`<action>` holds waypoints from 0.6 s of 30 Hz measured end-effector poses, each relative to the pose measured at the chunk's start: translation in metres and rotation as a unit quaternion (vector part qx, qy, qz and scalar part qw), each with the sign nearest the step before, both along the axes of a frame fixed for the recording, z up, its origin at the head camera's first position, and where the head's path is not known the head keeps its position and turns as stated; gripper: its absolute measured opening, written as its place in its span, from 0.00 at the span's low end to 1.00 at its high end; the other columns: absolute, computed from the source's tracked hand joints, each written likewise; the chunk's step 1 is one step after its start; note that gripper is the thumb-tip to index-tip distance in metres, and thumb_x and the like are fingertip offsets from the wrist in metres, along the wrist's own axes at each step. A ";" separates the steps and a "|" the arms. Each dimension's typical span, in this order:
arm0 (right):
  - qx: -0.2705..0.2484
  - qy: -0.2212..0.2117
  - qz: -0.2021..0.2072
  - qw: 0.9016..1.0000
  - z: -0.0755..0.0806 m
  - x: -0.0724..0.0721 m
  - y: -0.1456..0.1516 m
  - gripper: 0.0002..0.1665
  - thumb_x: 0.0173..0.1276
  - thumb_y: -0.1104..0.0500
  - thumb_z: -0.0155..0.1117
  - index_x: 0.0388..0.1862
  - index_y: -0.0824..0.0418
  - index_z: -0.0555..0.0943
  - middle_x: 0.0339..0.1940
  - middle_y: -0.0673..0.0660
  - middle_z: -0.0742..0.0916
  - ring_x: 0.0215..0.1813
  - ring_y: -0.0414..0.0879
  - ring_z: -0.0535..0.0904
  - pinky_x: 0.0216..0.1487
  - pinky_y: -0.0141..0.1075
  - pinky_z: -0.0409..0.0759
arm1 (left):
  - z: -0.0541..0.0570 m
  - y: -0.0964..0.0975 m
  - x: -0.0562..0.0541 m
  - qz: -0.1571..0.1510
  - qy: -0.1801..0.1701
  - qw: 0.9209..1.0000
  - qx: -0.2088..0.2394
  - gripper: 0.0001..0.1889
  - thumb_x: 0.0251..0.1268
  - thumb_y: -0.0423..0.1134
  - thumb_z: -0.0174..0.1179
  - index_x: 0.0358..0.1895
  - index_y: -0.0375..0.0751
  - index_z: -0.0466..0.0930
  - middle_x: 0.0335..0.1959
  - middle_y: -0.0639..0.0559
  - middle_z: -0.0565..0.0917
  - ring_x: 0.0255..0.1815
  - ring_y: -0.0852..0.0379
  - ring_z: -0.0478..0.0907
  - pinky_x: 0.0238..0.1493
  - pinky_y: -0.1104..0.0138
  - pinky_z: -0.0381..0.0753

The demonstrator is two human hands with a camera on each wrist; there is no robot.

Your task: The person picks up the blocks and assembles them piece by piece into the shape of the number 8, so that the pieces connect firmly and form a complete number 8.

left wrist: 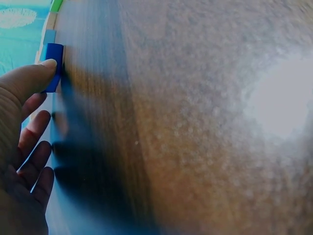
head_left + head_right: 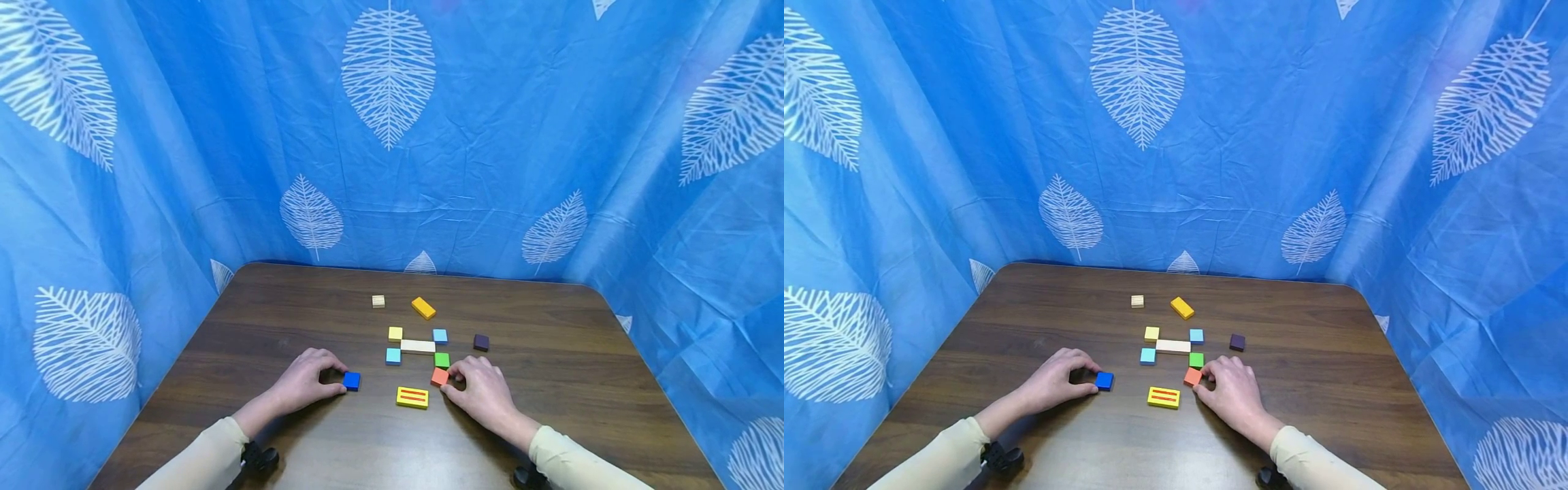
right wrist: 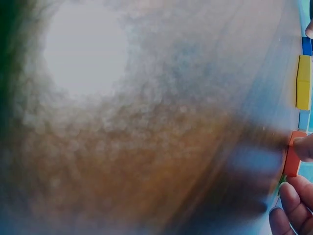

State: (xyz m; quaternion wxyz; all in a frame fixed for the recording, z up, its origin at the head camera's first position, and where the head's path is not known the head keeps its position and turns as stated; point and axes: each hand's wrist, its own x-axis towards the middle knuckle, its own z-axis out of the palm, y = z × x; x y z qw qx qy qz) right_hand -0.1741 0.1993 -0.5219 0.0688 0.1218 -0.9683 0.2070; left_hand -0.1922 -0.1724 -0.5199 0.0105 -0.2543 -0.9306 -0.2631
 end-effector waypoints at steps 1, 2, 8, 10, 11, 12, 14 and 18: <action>0.000 -0.001 0.000 1.000 0.000 0.000 0.000 0.14 0.56 0.48 0.81 0.35 0.50 0.86 0.31 0.41 0.79 0.38 0.40 0.72 0.41 0.42 0.68 | 0.000 0.000 0.000 0.000 0.000 1.000 0.001 0.14 0.60 0.50 0.75 0.47 0.54 0.88 0.45 0.62 0.84 0.53 0.52 0.77 0.58 0.48 0.72; -0.001 -0.001 -0.001 1.000 0.000 0.000 0.000 0.14 0.56 0.48 0.81 0.36 0.50 0.86 0.31 0.41 0.79 0.38 0.40 0.72 0.41 0.42 0.68 | 0.000 0.000 0.000 0.000 0.000 1.000 0.001 0.14 0.60 0.50 0.75 0.47 0.54 0.88 0.45 0.62 0.84 0.53 0.52 0.77 0.58 0.48 0.73; -0.006 0.000 -0.002 1.000 -0.001 0.001 0.000 0.14 0.56 0.48 0.81 0.35 0.50 0.85 0.31 0.41 0.79 0.38 0.40 0.72 0.41 0.42 0.68 | -0.001 0.000 0.001 0.004 -0.001 1.000 0.001 0.14 0.60 0.50 0.74 0.47 0.54 0.87 0.46 0.61 0.83 0.53 0.52 0.76 0.58 0.48 0.72; -0.005 0.000 -0.001 1.000 -0.001 0.001 0.000 0.14 0.55 0.48 0.81 0.35 0.50 0.86 0.31 0.41 0.79 0.38 0.40 0.71 0.41 0.42 0.68 | -0.001 0.000 0.001 0.006 0.000 1.000 0.001 0.13 0.60 0.50 0.74 0.47 0.55 0.88 0.46 0.61 0.83 0.53 0.52 0.76 0.58 0.48 0.72; -0.005 0.000 -0.001 1.000 -0.001 0.001 0.000 0.14 0.55 0.48 0.81 0.35 0.50 0.86 0.31 0.41 0.79 0.38 0.40 0.71 0.41 0.42 0.68 | -0.001 0.001 0.001 0.007 0.001 1.000 0.001 0.13 0.60 0.50 0.75 0.46 0.55 0.88 0.46 0.61 0.83 0.53 0.52 0.76 0.58 0.48 0.72; -0.004 0.000 -0.001 1.000 -0.001 0.000 0.000 0.14 0.55 0.48 0.81 0.35 0.50 0.86 0.31 0.41 0.79 0.38 0.40 0.71 0.41 0.42 0.68 | -0.001 0.001 0.001 0.008 0.003 1.000 0.000 0.13 0.60 0.50 0.75 0.46 0.55 0.88 0.46 0.61 0.83 0.53 0.52 0.76 0.58 0.49 0.72; -0.003 -0.001 -0.002 1.000 -0.001 0.000 0.000 0.14 0.55 0.48 0.81 0.35 0.49 0.86 0.31 0.41 0.78 0.38 0.40 0.71 0.41 0.42 0.68 | -0.001 0.003 0.001 0.010 0.006 1.000 -0.003 0.13 0.59 0.50 0.75 0.45 0.55 0.88 0.45 0.61 0.84 0.52 0.53 0.77 0.58 0.49 0.72; 0.000 -0.003 -0.004 1.000 -0.001 -0.001 0.000 0.14 0.56 0.48 0.81 0.36 0.50 0.86 0.31 0.41 0.78 0.39 0.41 0.72 0.41 0.42 0.69 | 0.002 0.008 0.001 0.015 0.013 1.000 -0.010 0.13 0.59 0.51 0.75 0.43 0.54 0.88 0.44 0.61 0.84 0.50 0.53 0.77 0.56 0.50 0.73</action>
